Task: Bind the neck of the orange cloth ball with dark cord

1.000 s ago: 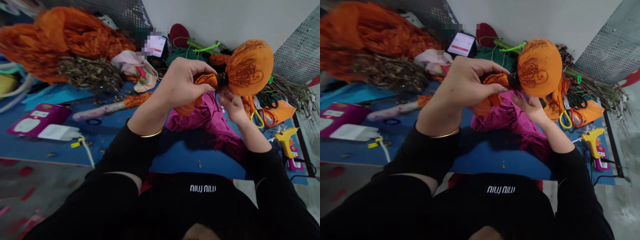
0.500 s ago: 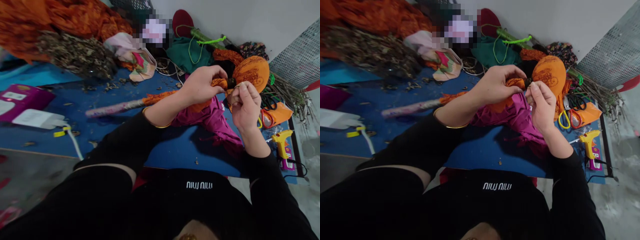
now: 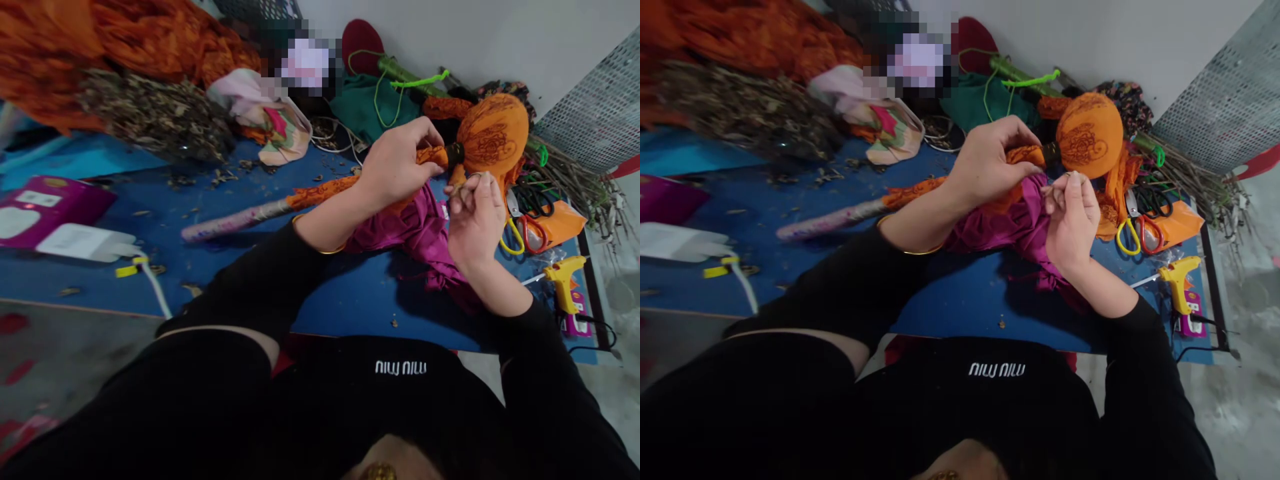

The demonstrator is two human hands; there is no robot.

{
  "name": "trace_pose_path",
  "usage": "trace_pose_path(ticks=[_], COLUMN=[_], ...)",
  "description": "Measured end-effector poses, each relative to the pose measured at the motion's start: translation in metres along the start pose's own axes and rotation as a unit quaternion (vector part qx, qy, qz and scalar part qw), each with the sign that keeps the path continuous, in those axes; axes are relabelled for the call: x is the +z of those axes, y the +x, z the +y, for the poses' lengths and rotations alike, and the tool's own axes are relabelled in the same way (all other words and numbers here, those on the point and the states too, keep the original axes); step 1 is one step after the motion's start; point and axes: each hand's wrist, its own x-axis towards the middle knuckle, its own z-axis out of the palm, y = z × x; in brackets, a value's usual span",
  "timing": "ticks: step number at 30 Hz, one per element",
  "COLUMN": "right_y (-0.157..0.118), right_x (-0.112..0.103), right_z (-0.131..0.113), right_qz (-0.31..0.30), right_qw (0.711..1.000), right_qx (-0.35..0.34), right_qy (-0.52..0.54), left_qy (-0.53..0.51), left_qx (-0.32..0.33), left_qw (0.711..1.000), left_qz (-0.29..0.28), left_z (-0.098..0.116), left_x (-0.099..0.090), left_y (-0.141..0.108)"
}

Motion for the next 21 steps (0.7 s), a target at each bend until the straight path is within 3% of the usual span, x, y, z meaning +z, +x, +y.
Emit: trace_pose_path(ticks=[3, 8, 13, 17, 21], right_y=[0.010, 0.014, 0.014, 0.024, 0.036], right_x=[0.000, -0.002, 0.009, 0.010, 0.004], right_z=[0.014, 0.013, 0.012, 0.022, 0.039], right_qz=[0.020, -0.037, -0.021, -0.010, -0.005], right_qw=[0.996, 0.980, 0.978, 0.985, 0.987], right_qx=[0.037, 0.141, 0.136, 0.112, 0.114], right_qy=[0.074, 0.138, 0.157, 0.132, 0.112], left_qy=[-0.014, -0.041, -0.049, 0.026, 0.068], left_qx=[0.000, 0.005, 0.012, -0.001, -0.052], left_qw=[1.000, 0.998, 0.996, 0.994, 0.958], left_qz=[-0.001, -0.044, -0.067, -0.109, -0.275], left_z=[0.000, 0.004, 0.007, 0.001, -0.030], left_x=[-0.010, -0.016, -0.006, -0.018, -0.047], left_y=[0.002, -0.003, -0.007, -0.007, -0.008])
